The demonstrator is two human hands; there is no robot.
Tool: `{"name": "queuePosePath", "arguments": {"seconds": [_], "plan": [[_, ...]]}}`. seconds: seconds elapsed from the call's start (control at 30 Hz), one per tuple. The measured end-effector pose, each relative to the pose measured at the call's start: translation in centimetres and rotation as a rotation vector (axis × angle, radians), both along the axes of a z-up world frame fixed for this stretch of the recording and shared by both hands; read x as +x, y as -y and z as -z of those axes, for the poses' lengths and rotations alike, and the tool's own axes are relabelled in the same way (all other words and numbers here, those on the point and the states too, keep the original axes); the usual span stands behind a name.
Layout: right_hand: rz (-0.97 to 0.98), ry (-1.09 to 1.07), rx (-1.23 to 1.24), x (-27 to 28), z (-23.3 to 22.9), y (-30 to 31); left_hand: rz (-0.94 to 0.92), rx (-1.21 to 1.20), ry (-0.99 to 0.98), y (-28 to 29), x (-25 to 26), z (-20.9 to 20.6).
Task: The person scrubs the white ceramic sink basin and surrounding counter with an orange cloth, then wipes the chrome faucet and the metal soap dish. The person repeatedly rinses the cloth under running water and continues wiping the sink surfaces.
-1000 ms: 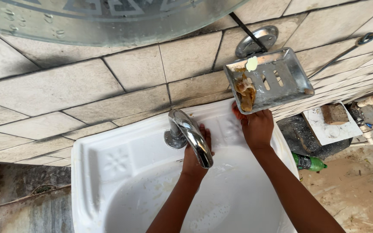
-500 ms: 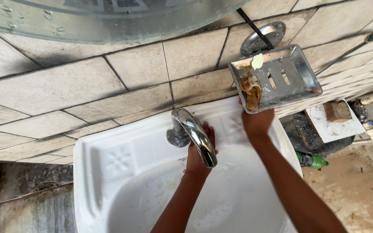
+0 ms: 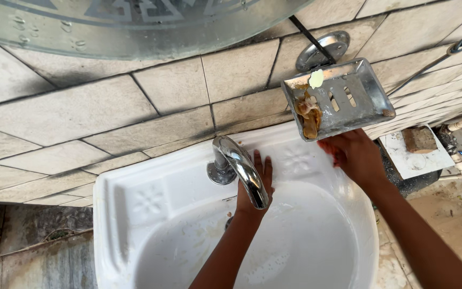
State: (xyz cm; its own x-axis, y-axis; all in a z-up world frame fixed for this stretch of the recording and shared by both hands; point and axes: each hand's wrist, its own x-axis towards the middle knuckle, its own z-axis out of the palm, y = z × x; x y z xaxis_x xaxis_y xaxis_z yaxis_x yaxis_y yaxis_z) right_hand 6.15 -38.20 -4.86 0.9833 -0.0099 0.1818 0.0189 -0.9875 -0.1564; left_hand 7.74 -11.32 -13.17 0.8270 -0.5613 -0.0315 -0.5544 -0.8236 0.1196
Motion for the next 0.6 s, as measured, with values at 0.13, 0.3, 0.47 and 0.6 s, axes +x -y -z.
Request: {"name": "queuePosePath", "arguments": {"seconds": [0.13,0.3,0.47,0.6], "plan": [[-0.327,0.260,-0.278,-2.5,-0.9,-1.0,-0.029,-0.005,-0.079,2.1,0.5,-1.0],[0.156,-0.455,-0.545,3.7,-0.3,-2.4,-0.037,0.051,0.126,4.0,0.8,-1.6],[-0.198,0.084,-0.153,-4.6,0.0,0.1,-0.014,-0.012,0.026,3.8,1.2,-1.9],[-0.219,0.150,0.057,-7.7,2.5,3.2,0.028,0.104,0.064,4.7,1.1,-1.9]]}}
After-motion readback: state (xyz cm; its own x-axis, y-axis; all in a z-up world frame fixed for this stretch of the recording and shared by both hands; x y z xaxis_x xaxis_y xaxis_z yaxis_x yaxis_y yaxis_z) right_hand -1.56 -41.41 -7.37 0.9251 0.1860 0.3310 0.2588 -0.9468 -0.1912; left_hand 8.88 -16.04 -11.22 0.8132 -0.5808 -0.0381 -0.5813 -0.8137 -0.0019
